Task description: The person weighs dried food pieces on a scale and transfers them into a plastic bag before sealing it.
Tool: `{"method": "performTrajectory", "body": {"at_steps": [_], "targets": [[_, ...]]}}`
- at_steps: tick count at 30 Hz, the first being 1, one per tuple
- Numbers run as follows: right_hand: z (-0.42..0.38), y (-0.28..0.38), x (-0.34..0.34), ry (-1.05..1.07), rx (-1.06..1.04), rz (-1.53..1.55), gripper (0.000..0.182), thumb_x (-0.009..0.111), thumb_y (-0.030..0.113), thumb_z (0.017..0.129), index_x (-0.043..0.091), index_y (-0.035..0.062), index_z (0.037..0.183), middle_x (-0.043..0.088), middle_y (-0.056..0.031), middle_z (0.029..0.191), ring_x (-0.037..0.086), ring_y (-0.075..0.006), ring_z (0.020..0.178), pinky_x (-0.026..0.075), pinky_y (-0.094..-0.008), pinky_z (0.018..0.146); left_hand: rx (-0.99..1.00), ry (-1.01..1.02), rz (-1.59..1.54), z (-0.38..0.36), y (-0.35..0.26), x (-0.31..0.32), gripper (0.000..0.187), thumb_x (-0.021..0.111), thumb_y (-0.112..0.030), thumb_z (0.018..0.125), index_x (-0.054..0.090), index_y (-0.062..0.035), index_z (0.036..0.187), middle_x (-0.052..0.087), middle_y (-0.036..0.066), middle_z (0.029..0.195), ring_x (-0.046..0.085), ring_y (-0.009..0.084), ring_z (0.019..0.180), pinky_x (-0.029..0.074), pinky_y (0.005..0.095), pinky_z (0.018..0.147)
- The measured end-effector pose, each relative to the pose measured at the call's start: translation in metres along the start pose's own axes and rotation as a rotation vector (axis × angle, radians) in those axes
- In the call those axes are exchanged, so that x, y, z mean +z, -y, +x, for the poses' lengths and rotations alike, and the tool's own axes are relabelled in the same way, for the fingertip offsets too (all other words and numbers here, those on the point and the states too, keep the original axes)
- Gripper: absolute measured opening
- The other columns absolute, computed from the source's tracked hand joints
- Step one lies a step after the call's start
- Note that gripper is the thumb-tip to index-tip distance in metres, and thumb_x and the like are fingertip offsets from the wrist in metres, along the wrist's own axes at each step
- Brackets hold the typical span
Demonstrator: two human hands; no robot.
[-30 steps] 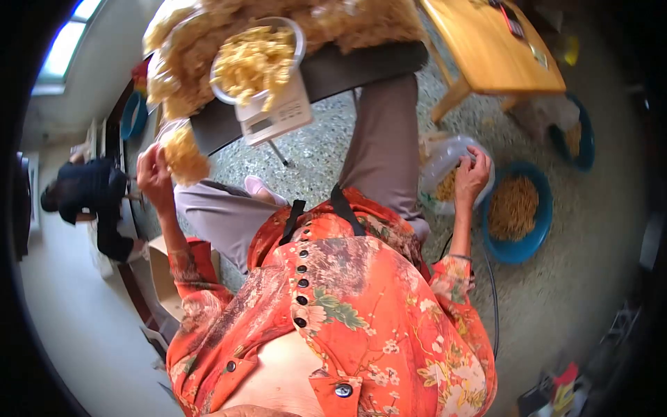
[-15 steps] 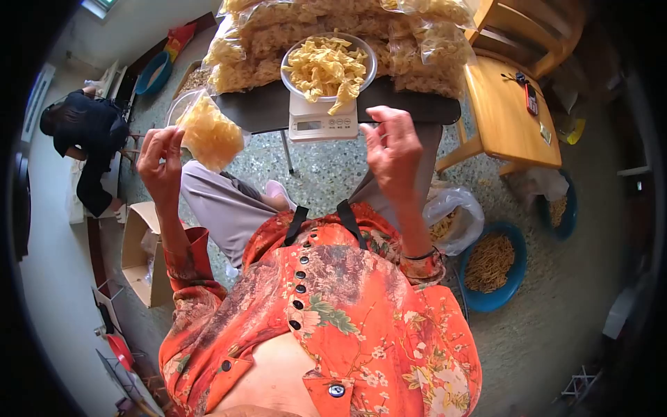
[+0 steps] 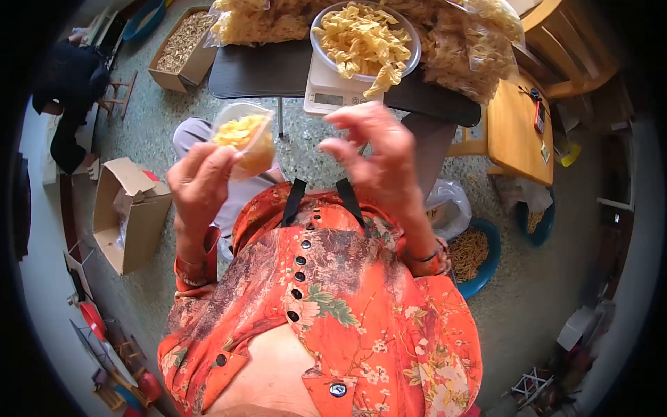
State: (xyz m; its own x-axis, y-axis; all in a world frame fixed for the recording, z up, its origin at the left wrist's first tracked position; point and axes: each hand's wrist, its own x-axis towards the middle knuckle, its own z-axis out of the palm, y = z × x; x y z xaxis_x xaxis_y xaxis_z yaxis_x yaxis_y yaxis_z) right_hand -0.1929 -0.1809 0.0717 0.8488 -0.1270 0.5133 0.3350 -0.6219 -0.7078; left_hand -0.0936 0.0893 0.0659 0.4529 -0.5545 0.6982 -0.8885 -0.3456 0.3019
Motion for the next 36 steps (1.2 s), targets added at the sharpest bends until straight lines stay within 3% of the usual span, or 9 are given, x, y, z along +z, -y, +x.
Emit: {"method": "performTrajectory", "body": {"at_steps": [2,4,7,9,12,16,19,26,36], "targets": [[-0.010,-0.008,0.034,0.189,0.218,0.189,0.062,0.089,0.018,0.074,0.063,0.0079,0.129,0.062,-0.0090,0.118,0.063,-0.0185,0.099,0.055,-0.0308,0.078,0.042,0.101,0.019,0.000,-0.005,0.007,0.016,0.079,-0.004,0.080,0.071,-0.0042,0.093,0.065,0.008,0.079,0.065,0.0238,0.061,0.050,0.0350,0.052],[-0.026,-0.024,0.062,0.264,0.342,0.352,0.077,0.089,0.021,0.075,0.053,0.0061,0.141,0.055,-0.0103,0.135,0.062,-0.0195,0.112,0.053,-0.0302,0.081,0.045,0.135,0.038,-0.006,-0.009,0.014,0.015,0.079,-0.007,0.079,0.070,-0.0065,0.092,0.065,0.006,0.079,0.064,0.0235,0.058,0.047,0.0343,0.049],[-0.034,-0.036,0.079,0.249,0.360,0.399,0.073,0.088,0.022,0.075,0.056,0.0050,0.138,0.059,-0.0083,0.129,0.062,-0.0173,0.110,0.052,-0.0286,0.080,0.018,0.213,0.002,-0.013,-0.011,0.019,0.017,0.078,-0.010,0.078,0.067,-0.0089,0.090,0.063,0.005,0.079,0.062,0.0225,0.056,0.047,0.0348,0.048],[-0.034,-0.041,0.078,0.388,0.466,0.529,0.062,0.087,0.021,0.077,0.062,0.0045,0.131,0.064,-0.0051,0.121,0.062,-0.0137,0.105,0.051,-0.0271,0.078,0.033,0.229,-0.022,-0.017,-0.010,0.020,0.017,0.079,-0.010,0.077,0.066,-0.0089,0.089,0.062,0.005,0.078,0.062,0.0223,0.056,0.047,0.0348,0.048],[-0.032,-0.039,0.075,0.430,0.512,0.459,0.048,0.085,0.020,0.079,0.067,0.0043,0.121,0.067,-0.0023,0.113,0.061,-0.0104,0.100,0.050,-0.0253,0.076,0.065,0.226,-0.057,-0.024,-0.007,0.019,0.019,0.079,-0.010,0.075,0.065,-0.0091,0.088,0.060,0.004,0.077,0.062,0.0217,0.057,0.048,0.0347,0.048],[-0.036,-0.046,0.077,0.429,0.446,0.537,0.041,0.084,0.019,0.080,0.069,0.0046,0.115,0.067,-0.0021,0.111,0.061,-0.0102,0.095,0.050,-0.0244,0.075,0.042,0.270,-0.131,-0.030,0.000,0.016,0.023,0.081,-0.010,0.076,0.064,-0.0072,0.091,0.059,0.006,0.076,0.061,0.0237,0.058,0.048,0.0351,0.049],[-0.039,-0.043,0.079,0.306,0.468,0.644,0.033,0.083,0.015,0.081,0.070,0.0048,0.109,0.066,-0.0024,0.107,0.061,-0.0106,0.091,0.050,-0.0241,0.072,0.016,0.287,-0.196,-0.029,0.002,0.014,0.026,0.082,-0.011,0.076,0.065,-0.0060,0.094,0.058,0.008,0.077,0.061,0.0251,0.060,0.048,0.0355,0.050],[-0.029,-0.028,0.071,0.196,0.226,0.391,0.018,0.079,0.006,0.080,0.069,0.0032,0.095,0.063,-0.0054,0.090,0.061,-0.0152,0.077,0.049,-0.0274,0.065,0.026,0.411,-0.151,-0.016,-0.003,0.014,0.039,0.083,-0.022,0.075,0.071,-0.0092,0.110,0.056,0.007,0.079,0.060,0.0251,0.066,0.049,0.0369,0.057],[-0.039,-0.023,0.069,0.031,0.154,0.344,0.013,0.076,0.001,0.078,0.067,0.0030,0.087,0.060,-0.0053,0.084,0.060,-0.0155,0.073,0.048,-0.0281,0.062,0.013,0.474,-0.029,-0.007,-0.008,0.023,0.024,0.080,-0.021,0.081,0.071,-0.0074,0.099,0.053,0.007,0.079,0.058,0.0246,0.065,0.048,0.0379,0.057]]}}
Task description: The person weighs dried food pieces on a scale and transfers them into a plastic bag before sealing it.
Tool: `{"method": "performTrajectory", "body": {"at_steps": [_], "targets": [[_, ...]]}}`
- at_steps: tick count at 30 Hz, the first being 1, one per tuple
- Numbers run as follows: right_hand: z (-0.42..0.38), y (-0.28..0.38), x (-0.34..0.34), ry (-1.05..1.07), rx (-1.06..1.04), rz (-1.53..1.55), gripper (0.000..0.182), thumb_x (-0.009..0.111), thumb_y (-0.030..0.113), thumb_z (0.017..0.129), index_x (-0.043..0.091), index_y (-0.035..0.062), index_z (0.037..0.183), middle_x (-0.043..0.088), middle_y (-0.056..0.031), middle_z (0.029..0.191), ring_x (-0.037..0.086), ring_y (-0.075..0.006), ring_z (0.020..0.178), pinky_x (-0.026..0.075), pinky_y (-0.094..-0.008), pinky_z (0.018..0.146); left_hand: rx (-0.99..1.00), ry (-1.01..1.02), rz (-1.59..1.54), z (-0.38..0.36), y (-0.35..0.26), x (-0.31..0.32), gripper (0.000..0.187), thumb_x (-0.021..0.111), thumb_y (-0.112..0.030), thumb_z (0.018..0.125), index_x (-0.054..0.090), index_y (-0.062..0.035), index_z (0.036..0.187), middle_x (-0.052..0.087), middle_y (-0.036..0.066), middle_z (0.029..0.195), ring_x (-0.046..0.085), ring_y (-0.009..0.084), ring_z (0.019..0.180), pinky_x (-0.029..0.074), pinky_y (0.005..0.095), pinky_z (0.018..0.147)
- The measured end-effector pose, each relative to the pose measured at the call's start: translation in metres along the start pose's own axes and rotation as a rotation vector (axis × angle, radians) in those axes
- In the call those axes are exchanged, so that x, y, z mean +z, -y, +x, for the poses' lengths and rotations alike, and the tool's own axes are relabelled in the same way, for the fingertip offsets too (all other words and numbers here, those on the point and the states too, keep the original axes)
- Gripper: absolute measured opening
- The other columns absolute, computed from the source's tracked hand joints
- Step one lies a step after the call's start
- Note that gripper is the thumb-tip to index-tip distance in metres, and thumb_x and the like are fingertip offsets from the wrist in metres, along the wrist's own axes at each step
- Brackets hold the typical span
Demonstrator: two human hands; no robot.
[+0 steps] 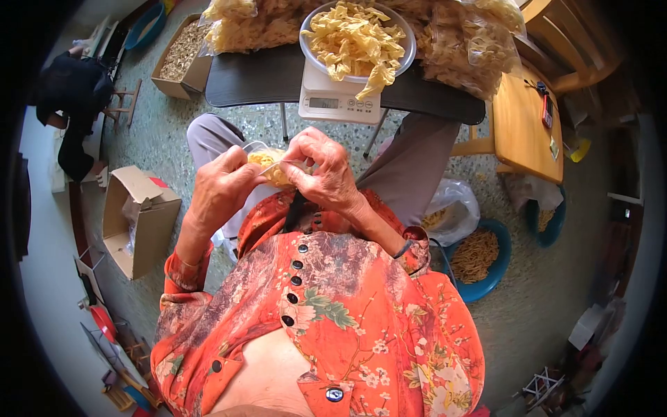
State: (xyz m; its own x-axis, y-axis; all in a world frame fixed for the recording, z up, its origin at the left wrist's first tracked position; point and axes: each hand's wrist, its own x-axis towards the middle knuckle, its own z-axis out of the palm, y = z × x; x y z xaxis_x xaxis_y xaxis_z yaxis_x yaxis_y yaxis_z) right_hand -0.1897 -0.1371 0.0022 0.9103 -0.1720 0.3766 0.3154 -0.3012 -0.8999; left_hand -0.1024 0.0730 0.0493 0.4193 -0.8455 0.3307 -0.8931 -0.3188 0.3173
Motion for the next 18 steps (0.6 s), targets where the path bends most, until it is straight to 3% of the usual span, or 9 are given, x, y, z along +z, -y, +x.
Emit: {"method": "performTrajectory", "body": {"at_steps": [6,9,13,18], "targets": [[-0.004,0.007,0.002,-0.018,0.161,0.093,0.010,0.074,-0.002,0.082,0.066,0.0036,0.086,0.069,-0.0069,0.094,0.062,-0.0170,0.077,0.050,-0.0297,0.066,-0.023,-0.061,0.008,0.000,-0.010,-0.002,0.014,0.080,-0.015,0.082,0.072,-0.0060,0.089,0.066,0.007,0.096,0.065,0.0229,0.062,0.052,0.0364,0.054],[-0.006,0.006,0.002,-0.028,0.088,0.152,0.010,0.073,-0.002,0.083,0.066,0.0038,0.086,0.072,-0.0090,0.100,0.066,-0.0205,0.085,0.052,-0.0323,0.073,-0.006,-0.084,-0.061,-0.003,-0.013,0.000,0.010,0.081,-0.008,0.080,0.072,-0.0050,0.084,0.072,0.010,0.106,0.072,0.0246,0.069,0.056,0.0344,0.055],[-0.009,0.007,0.001,0.013,0.102,0.177,0.011,0.073,-0.002,0.083,0.065,0.0040,0.087,0.073,-0.0098,0.099,0.068,-0.0245,0.092,0.053,-0.0352,0.080,0.021,-0.063,-0.197,-0.005,-0.012,0.002,0.012,0.078,-0.006,0.082,0.067,-0.0038,0.088,0.073,0.013,0.110,0.074,0.0296,0.079,0.058,0.0357,0.059],[-0.010,0.011,0.004,-0.017,0.069,0.198,0.013,0.075,0.000,0.083,0.065,0.0046,0.090,0.072,-0.0094,0.095,0.067,-0.0252,0.086,0.052,-0.0352,0.078,0.002,-0.007,-0.218,-0.009,-0.006,0.000,0.016,0.077,-0.006,0.084,0.064,-0.0036,0.093,0.073,0.014,0.105,0.073,0.0306,0.076,0.057,0.0358,0.057]]}}
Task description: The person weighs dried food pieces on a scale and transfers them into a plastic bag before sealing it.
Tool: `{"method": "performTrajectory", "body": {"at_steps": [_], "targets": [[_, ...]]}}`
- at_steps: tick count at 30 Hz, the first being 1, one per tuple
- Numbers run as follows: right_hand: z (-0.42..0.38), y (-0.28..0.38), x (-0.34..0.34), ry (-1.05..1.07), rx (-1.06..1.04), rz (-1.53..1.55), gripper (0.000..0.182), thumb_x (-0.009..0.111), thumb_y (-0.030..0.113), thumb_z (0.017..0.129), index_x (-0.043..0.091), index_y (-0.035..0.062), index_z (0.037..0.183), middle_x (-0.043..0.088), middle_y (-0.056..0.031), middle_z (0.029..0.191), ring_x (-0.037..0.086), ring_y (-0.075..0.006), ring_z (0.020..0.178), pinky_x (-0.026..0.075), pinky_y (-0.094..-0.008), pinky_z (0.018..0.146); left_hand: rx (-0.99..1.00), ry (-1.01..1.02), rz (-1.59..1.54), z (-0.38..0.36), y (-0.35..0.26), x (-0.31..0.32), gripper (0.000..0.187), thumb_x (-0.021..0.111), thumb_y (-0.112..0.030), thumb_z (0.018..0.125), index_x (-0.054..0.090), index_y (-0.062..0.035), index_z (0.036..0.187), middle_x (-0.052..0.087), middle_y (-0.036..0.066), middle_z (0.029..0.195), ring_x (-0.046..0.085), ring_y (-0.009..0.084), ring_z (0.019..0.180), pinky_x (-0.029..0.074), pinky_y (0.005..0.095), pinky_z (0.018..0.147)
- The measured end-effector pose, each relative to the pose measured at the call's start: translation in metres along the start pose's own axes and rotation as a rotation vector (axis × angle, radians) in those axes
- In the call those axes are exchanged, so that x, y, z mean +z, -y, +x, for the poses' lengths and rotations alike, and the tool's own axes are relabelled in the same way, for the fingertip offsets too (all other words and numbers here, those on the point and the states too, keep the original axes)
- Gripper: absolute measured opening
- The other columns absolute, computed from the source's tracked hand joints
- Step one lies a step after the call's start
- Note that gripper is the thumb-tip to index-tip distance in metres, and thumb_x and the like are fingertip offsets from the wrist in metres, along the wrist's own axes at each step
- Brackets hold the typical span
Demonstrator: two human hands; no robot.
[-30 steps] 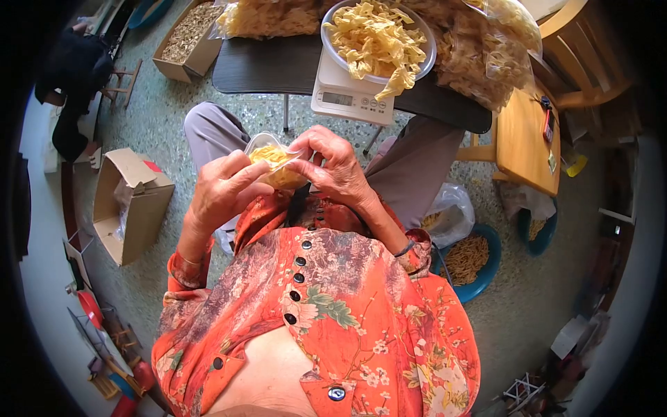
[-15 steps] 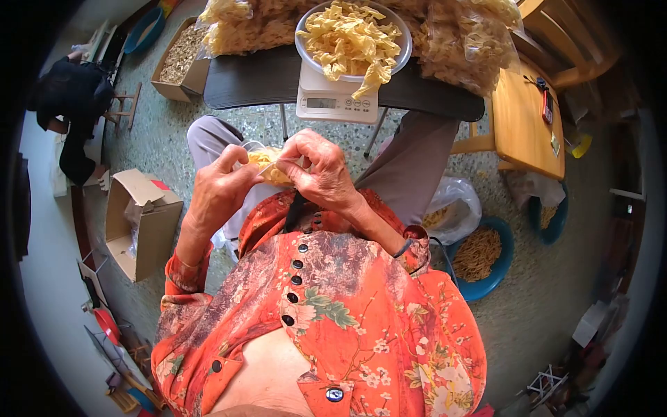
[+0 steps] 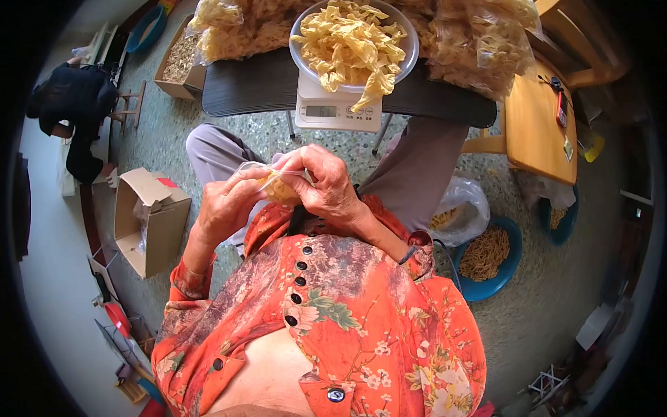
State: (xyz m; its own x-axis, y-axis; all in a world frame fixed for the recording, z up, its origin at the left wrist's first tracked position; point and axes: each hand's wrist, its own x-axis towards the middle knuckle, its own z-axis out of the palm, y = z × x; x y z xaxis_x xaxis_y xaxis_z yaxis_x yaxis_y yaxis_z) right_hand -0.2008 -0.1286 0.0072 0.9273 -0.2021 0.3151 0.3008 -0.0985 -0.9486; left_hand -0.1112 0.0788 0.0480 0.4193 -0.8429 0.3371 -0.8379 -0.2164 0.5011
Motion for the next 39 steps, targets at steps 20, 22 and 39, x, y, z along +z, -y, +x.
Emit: {"method": "performTrajectory", "body": {"at_steps": [20,22,39], "targets": [[0.000,-0.008,0.002,-0.012,-0.052,-0.018,0.014,0.074,-0.005,0.083,0.064,0.0043,0.089,0.072,-0.0073,0.092,0.068,-0.0225,0.087,0.054,-0.0327,0.079,0.052,-0.030,0.121,-0.010,0.016,-0.018,0.023,0.078,-0.006,0.076,0.068,-0.0070,0.096,0.067,0.007,0.085,0.065,0.0232,0.060,0.051,0.0332,0.051],[-0.002,-0.007,0.003,-0.005,-0.054,-0.026,0.014,0.074,-0.004,0.083,0.064,0.0043,0.090,0.072,-0.0075,0.092,0.068,-0.0224,0.087,0.054,-0.0328,0.078,0.059,-0.072,0.145,-0.006,0.012,-0.020,0.023,0.079,-0.011,0.077,0.068,-0.0080,0.097,0.064,0.006,0.082,0.062,0.0224,0.059,0.049,0.0336,0.051],[0.030,0.021,0.017,-0.060,0.005,0.118,0.008,0.071,0.001,0.093,0.063,0.0019,0.096,0.071,-0.0073,0.094,0.064,-0.0114,0.084,0.052,-0.0262,0.079,-0.011,-0.419,-0.017,0.004,0.012,-0.041,0.026,0.085,-0.007,0.075,0.072,-0.0081,0.097,0.066,0.007,0.099,0.059,0.0149,0.067,0.049,0.0290,0.056]]}}
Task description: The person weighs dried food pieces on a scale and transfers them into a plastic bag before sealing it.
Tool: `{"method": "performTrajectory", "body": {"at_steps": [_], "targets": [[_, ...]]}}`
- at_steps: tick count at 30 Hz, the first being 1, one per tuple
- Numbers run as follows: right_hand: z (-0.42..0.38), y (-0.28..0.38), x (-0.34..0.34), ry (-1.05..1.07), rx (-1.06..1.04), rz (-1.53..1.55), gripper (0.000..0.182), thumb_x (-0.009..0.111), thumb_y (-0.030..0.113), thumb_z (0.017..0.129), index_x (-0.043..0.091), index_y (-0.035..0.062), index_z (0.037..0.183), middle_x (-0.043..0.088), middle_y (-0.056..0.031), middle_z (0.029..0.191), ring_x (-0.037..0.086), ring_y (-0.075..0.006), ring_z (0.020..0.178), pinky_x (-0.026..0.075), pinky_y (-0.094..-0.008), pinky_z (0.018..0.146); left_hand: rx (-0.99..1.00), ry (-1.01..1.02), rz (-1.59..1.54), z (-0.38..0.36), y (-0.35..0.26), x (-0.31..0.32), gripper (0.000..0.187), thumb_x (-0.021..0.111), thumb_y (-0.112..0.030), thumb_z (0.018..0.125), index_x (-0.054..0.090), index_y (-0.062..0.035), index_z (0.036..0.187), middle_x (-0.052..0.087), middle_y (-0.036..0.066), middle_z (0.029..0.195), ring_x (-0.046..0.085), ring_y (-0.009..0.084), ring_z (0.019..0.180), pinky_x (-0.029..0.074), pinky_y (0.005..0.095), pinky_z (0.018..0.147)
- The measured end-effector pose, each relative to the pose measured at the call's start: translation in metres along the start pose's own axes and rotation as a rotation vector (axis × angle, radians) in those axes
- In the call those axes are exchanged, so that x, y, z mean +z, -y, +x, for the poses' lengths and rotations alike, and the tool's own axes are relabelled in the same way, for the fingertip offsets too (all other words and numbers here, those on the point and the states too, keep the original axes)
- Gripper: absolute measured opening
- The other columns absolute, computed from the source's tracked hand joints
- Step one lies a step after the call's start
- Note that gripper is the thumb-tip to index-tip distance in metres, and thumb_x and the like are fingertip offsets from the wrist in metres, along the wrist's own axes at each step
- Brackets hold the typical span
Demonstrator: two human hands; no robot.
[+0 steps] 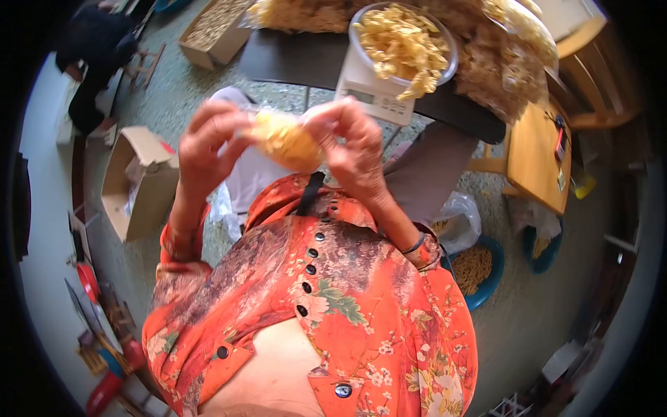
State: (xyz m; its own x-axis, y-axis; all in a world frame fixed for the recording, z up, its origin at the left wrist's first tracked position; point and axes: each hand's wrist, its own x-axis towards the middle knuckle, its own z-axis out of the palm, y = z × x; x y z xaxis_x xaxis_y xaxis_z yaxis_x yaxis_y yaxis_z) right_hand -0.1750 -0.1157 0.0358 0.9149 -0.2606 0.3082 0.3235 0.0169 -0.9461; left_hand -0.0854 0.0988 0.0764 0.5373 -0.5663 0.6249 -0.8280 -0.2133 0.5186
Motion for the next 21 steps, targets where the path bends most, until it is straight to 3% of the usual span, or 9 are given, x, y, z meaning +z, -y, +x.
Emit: {"method": "performTrajectory", "body": {"at_steps": [2,3,5,8,11,15,17,21], "targets": [[0.018,0.010,0.007,-0.025,0.002,0.142,0.011,0.070,0.005,0.096,0.060,0.0013,0.098,0.071,-0.0077,0.094,0.063,-0.0104,0.082,0.052,-0.0239,0.076,-0.075,-0.116,-0.097,0.011,0.008,-0.013,0.040,0.088,-0.015,0.075,0.071,-0.0101,0.111,0.066,0.003,0.110,0.052,0.0052,0.067,0.044,0.0214,0.052],[0.027,0.012,0.008,-0.021,-0.022,0.181,0.012,0.069,0.006,0.097,0.059,0.0009,0.099,0.071,-0.0082,0.094,0.063,-0.0102,0.081,0.052,-0.0229,0.075,-0.124,-0.143,-0.081,0.015,0.015,-0.019,0.061,0.091,-0.022,0.071,0.065,-0.0091,0.125,0.066,0.004,0.118,0.057,0.0073,0.077,0.047,0.0220,0.061],[0.041,0.022,0.009,-0.048,-0.031,0.150,0.013,0.069,0.008,0.097,0.059,-0.0002,0.098,0.073,-0.0119,0.096,0.065,-0.0114,0.078,0.054,-0.0236,0.071,-0.079,-0.149,-0.430,0.023,0.042,-0.019,0.086,0.094,-0.028,0.068,0.053,-0.0057,0.140,0.063,0.010,0.129,0.063,0.0144,0.100,0.054,0.0270,0.082],[0.058,0.027,0.010,-0.040,-0.049,0.205,0.014,0.070,0.009,0.097,0.060,0.0005,0.101,0.073,-0.0118,0.097,0.068,-0.0126,0.081,0.057,-0.0240,0.069,-0.219,-0.006,-0.879,0.030,0.056,0.000,0.107,0.097,-0.027,0.066,0.036,-0.0004,0.150,0.055,0.018,0.141,0.055,0.0285,0.129,0.047,0.0406,0.110],[0.072,0.031,0.011,-0.065,-0.072,0.242,0.014,0.070,0.011,0.096,0.061,0.0012,0.102,0.073,-0.0112,0.096,0.070,-0.0136,0.085,0.058,-0.0242,0.069,-0.309,0.109,-1.223,0.027,0.046,0.015,0.105,0.095,-0.016,0.066,0.034,-0.0013,0.150,0.056,0.013,0.139,0.055,0.0230,0.129,0.045,0.0373,0.110],[0.086,0.038,0.017,-0.159,-0.082,0.295,0.015,0.070,0.012,0.097,0.061,0.0011,0.103,0.073,-0.0099,0.095,0.068,-0.0120,0.083,0.057,-0.0240,0.070,-0.395,0.111,-1.069,0.032,0.025,0.016,0.100,0.094,-0.014,0.068,0.037,-0.0007,0.149,0.059,0.009,0.134,0.059,0.0192,0.124,0.047,0.0354,0.107],[0.096,0.035,0.017,-0.061,-0.152,0.328,0.015,0.069,0.011,0.098,0.061,0.0010,0.105,0.073,-0.0093,0.098,0.067,-0.0115,0.082,0.055,-0.0236,0.073,-0.366,0.077,-1.087,0.040,0.031,0.020,0.090,0.092,-0.014,0.071,0.042,-0.0006,0.145,0.062,0.009,0.130,0.062,0.0188,0.120,0.050,0.0355,0.104],[0.095,0.046,0.024,-0.063,-0.202,0.240,0.043,0.068,0.031,0.099,0.055,0.0007,0.127,0.067,-0.0119,0.120,0.064,-0.0142,0.104,0.053,-0.0267,0.084,-0.358,-0.075,-1.199,0.052,0.026,0.014,0.072,0.088,-0.011,0.076,0.050,-0.0004,0.137,0.066,0.010,0.125,0.067,0.0191,0.112,0.055,0.0356,0.097]]}}
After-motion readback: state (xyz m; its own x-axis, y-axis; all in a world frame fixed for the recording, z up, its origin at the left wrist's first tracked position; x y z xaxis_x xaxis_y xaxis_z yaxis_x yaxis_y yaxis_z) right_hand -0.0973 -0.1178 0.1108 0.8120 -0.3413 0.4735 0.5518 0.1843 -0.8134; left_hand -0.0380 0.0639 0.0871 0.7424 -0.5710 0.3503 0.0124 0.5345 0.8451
